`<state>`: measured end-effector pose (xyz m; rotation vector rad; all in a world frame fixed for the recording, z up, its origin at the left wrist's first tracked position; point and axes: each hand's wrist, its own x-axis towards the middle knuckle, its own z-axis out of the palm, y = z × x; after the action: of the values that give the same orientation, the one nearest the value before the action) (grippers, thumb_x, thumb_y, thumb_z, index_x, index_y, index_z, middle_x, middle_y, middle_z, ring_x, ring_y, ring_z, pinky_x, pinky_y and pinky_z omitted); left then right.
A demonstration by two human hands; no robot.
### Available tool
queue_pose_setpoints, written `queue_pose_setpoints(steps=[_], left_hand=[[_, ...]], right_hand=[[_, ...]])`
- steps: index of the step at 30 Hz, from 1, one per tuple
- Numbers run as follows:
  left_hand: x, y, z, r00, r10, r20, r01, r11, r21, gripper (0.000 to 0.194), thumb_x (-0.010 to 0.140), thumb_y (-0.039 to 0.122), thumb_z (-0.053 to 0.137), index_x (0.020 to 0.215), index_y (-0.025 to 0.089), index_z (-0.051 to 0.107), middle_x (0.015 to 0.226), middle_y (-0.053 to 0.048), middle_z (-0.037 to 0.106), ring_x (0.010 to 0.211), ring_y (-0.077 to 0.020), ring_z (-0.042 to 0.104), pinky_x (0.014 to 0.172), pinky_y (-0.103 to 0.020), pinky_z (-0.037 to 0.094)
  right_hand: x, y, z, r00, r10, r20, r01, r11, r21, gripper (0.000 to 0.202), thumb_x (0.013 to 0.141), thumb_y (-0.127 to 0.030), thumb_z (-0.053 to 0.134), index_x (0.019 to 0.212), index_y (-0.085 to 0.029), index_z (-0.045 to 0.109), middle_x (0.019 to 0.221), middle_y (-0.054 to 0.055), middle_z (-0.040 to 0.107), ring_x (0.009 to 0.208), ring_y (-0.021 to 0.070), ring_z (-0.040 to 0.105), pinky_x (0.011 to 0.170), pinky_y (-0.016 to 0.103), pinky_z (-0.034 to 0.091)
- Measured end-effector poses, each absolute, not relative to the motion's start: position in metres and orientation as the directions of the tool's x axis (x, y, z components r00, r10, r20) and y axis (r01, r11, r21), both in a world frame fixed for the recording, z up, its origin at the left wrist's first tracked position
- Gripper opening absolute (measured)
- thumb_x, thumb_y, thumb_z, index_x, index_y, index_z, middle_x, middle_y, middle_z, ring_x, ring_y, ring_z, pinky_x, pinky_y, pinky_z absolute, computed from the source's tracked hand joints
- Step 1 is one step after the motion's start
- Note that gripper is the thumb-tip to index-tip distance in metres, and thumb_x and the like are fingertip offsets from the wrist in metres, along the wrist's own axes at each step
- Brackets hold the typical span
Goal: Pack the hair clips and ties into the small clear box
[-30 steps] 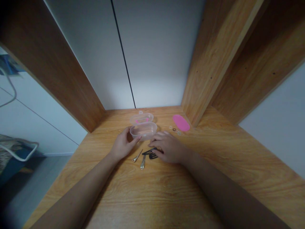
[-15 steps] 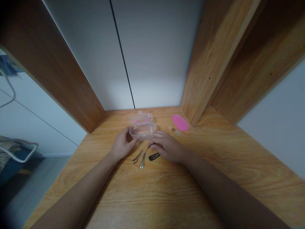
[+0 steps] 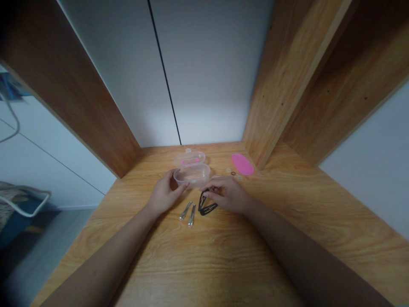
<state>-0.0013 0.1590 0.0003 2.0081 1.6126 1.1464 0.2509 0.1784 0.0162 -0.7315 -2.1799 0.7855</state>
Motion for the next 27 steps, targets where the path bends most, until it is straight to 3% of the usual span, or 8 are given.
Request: queue_pose_setpoints(steps=[6,9,12,15,22,27], left_hand=[[-0.0014,0.1594,-0.0005,0.033,0.926,0.376,0.667,-0.301,0.682,0.049,0.087,0.042,0.069,0.128,0.019,0.057,0.123,-0.011,0.071,0.111,-0.0277,0.068,0.097,-0.042,0.054],[-0.0015,0.1599,-0.0013,0.033,0.924,0.381,0.669,-0.304,0.678,0.048,0.087,0.041,0.069,0.127,0.019,0.057,0.124,-0.012,0.07,0.113,-0.0279,0.068,0.098,-0.043,0.054],[-0.0019,0.1602,-0.0021,0.04,0.922,0.384,0.663,-0.312,0.681,0.047,0.087,0.04,0.069,0.127,0.019,0.057,0.125,-0.011,0.07,0.114,-0.0272,0.067,0.1,-0.043,0.052],[-0.0022,0.1603,-0.0022,0.044,0.92,0.389,0.65,-0.322,0.689,0.047,0.087,0.039,0.069,0.128,0.02,0.057,0.126,-0.01,0.07,0.115,-0.0263,0.066,0.102,-0.041,0.051],[-0.0019,0.1604,-0.0017,0.046,0.922,0.385,0.646,-0.322,0.692,0.045,0.087,0.039,0.069,0.126,0.019,0.058,0.124,-0.01,0.07,0.112,-0.0269,0.067,0.1,-0.042,0.052],[-0.0024,0.1614,-0.0028,0.051,0.918,0.393,0.633,-0.334,0.698,0.045,0.087,0.038,0.069,0.127,0.02,0.057,0.124,-0.009,0.07,0.113,-0.0259,0.066,0.102,-0.042,0.051]], right_hand=[[0.249,0.1761,0.021,-0.655,0.613,0.443,0.221,0.715,-0.663,0.027,0.099,-0.024,0.051,0.114,-0.022,0.073,0.095,0.006,0.07,0.087,0.0174,0.065,0.075,0.03,0.052],[0.2481,0.1736,0.0224,-0.704,0.565,0.431,0.193,0.735,-0.65,0.03,0.1,-0.022,0.048,0.117,-0.024,0.072,0.096,0.006,0.064,0.082,0.0158,0.062,0.071,0.029,0.051],[0.2479,0.172,0.0224,-0.707,0.597,0.38,0.229,0.701,-0.676,0.028,0.098,-0.023,0.054,0.121,-0.024,0.07,0.095,0.006,0.066,0.078,0.0151,0.062,0.07,0.029,0.052],[0.2486,0.1715,0.0228,-0.717,0.616,0.327,0.251,0.665,-0.704,0.024,0.095,-0.023,0.06,0.115,-0.021,0.072,0.091,0.005,0.071,0.076,0.0154,0.065,0.069,0.028,0.053],[0.2493,0.1726,0.0256,-0.856,0.454,0.247,0.197,0.728,-0.656,0.019,0.096,-0.022,0.06,0.102,-0.023,0.078,0.092,0.004,0.078,0.082,0.0161,0.07,0.077,0.03,0.053],[0.2465,0.1728,0.0207,-0.847,0.473,0.243,0.26,0.767,-0.587,0.012,0.092,-0.029,0.068,0.093,-0.025,0.079,0.085,0.002,0.077,0.081,0.0172,0.068,0.076,0.03,0.05]])
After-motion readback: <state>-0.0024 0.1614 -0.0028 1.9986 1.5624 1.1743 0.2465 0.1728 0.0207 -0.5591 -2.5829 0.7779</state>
